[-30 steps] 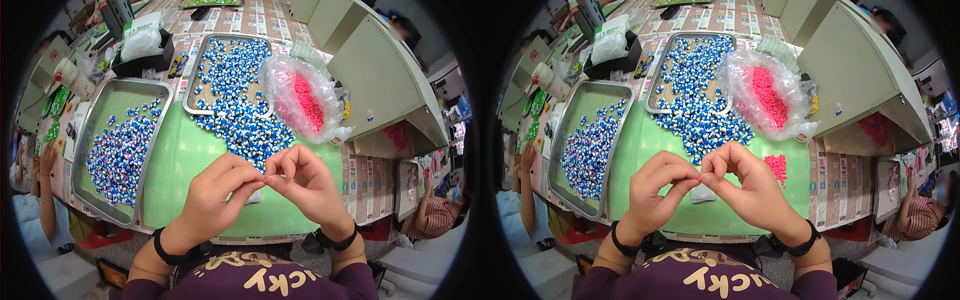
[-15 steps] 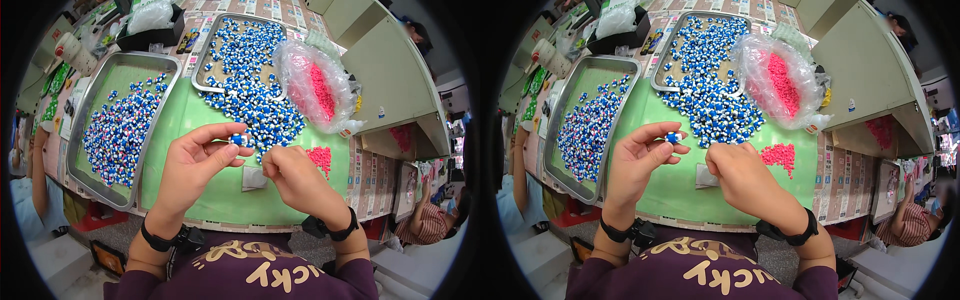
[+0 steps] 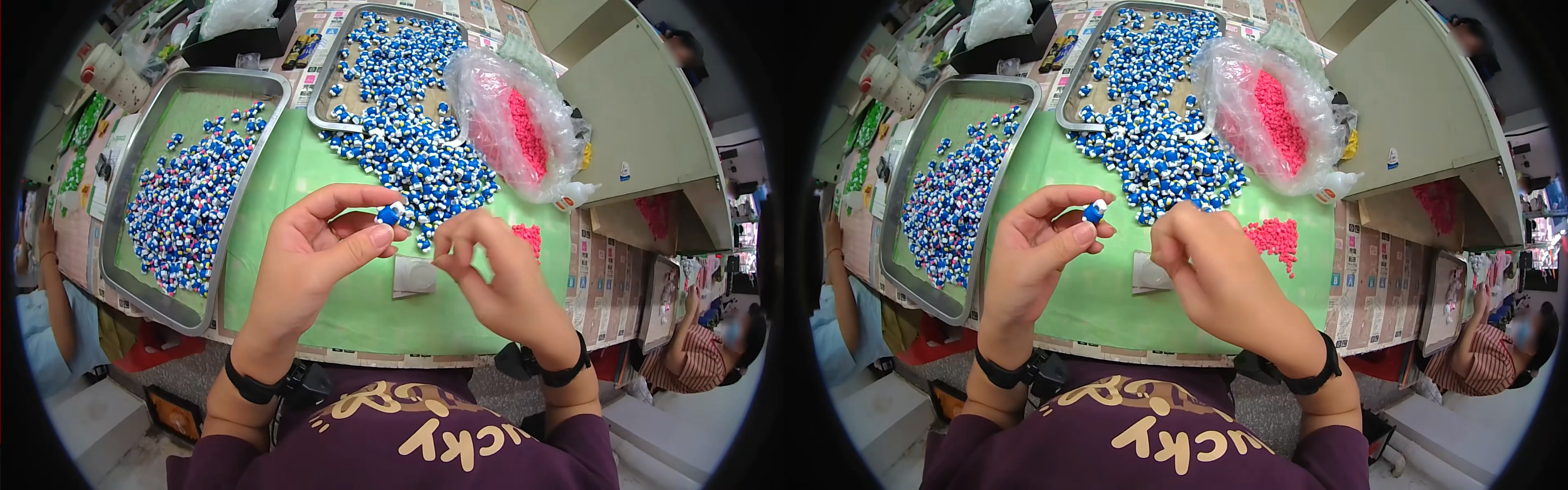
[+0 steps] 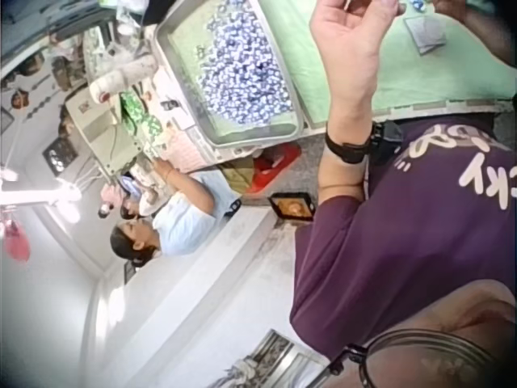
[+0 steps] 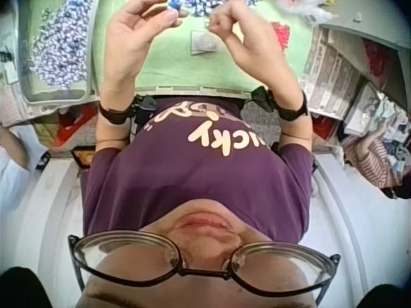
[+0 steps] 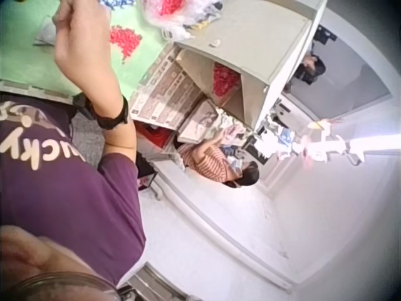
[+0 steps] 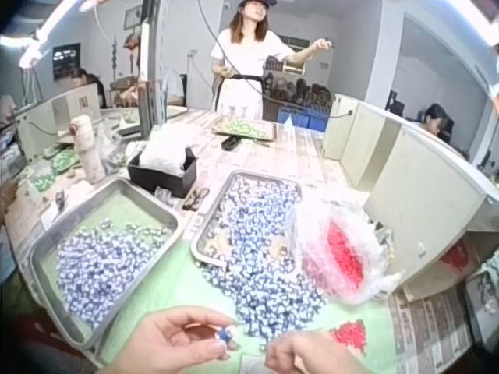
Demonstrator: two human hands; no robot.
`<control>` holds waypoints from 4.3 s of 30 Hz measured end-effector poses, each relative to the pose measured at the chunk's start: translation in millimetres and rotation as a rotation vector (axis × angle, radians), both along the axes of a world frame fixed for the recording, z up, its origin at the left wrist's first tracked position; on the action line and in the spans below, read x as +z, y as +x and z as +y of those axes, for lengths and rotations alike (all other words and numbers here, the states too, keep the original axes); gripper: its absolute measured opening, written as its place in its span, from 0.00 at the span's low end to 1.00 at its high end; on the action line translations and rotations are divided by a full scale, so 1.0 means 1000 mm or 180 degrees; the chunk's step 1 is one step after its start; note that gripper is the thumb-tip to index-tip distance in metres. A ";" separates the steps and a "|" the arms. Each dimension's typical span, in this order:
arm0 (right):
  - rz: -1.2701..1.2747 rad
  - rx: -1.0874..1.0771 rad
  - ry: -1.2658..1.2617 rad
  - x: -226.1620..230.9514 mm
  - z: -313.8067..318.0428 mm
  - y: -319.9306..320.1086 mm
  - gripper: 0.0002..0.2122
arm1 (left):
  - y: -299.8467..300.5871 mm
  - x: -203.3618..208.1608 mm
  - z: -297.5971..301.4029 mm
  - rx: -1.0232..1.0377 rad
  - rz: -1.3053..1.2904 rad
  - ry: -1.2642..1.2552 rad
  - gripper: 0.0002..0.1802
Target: The person sits at a workstation and repeatedly picks up small blue and white capsule-shaped candies and pink pellets. They insert the pink pellets into the blue capsules by hand, one at a time, and place the assembled items into a metal tray.
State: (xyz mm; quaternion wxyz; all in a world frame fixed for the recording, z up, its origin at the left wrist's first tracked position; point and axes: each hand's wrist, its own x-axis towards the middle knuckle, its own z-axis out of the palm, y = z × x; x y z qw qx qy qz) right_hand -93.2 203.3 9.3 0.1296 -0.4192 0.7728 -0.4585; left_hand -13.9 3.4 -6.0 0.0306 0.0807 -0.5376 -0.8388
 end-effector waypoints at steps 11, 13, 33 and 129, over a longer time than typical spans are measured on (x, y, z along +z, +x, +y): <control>-0.0069 -0.0355 -0.1481 0.014 -0.018 0.005 0.11 | -0.007 0.004 0.012 -0.0584 -0.0051 0.0881 0.15; 0.0002 -0.0389 -0.1444 0.014 -0.019 0.006 0.11 | -0.007 0.002 0.012 -0.0592 -0.0018 0.0939 0.14; -0.0898 -0.0400 -0.1342 0.012 -0.002 -0.002 0.16 | 0.006 0.008 0.017 0.0017 0.0709 -0.0924 0.11; 0.0140 0.0054 -0.0299 0.007 -0.001 0.000 0.12 | 0.000 0.000 0.000 -0.0150 0.0182 -0.0291 0.16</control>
